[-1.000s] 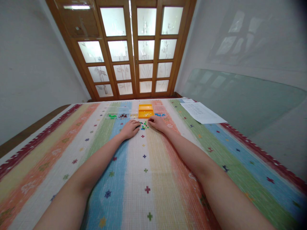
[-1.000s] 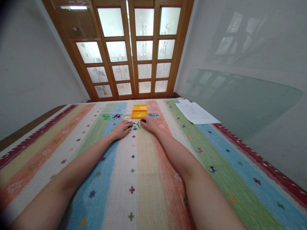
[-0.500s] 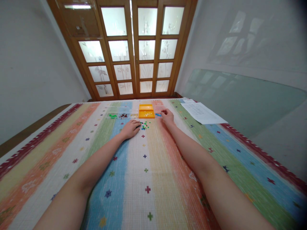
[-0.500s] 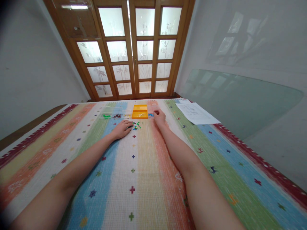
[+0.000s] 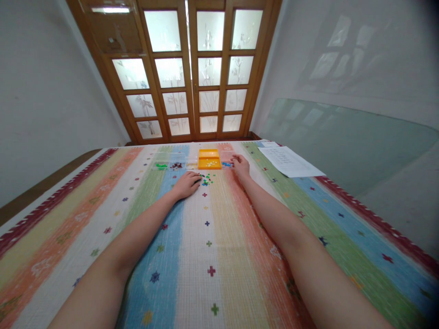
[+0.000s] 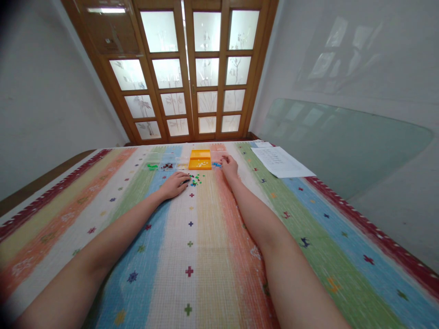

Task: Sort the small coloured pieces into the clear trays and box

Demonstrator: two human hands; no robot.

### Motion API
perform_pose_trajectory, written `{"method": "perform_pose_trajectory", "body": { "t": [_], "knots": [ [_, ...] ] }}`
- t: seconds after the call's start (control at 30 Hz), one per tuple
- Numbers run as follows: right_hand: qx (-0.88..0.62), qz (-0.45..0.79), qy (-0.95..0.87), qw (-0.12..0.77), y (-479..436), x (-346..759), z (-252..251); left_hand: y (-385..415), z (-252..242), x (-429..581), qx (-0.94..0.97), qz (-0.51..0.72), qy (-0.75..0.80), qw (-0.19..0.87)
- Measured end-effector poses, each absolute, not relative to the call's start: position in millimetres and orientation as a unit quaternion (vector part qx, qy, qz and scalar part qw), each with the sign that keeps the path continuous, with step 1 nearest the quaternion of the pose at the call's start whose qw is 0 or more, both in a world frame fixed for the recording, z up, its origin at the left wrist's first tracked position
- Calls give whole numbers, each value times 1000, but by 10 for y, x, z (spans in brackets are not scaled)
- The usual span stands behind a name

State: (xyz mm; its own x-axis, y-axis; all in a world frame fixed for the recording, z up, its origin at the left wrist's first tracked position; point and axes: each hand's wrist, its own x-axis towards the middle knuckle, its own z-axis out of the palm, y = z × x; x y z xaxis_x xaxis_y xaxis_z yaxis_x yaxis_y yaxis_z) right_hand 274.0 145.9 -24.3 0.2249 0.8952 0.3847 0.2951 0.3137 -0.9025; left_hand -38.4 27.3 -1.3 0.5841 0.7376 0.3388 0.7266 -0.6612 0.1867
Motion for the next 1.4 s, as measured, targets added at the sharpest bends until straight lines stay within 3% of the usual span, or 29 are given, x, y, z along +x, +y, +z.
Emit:
{"method": "perform_pose_trajectory", "body": {
  "t": [0.63,0.9,1.4],
  "knots": [
    [-496,187,-713,458,1101,2424,-155,219,55,-308,902,226,366,41],
    [-495,198,-712,457,1057,2400,-137,220,35,-276,914,177,362,43],
    [-482,190,-718,464,1003,2383,-111,229,30,-306,903,201,374,64]
  ]
}}
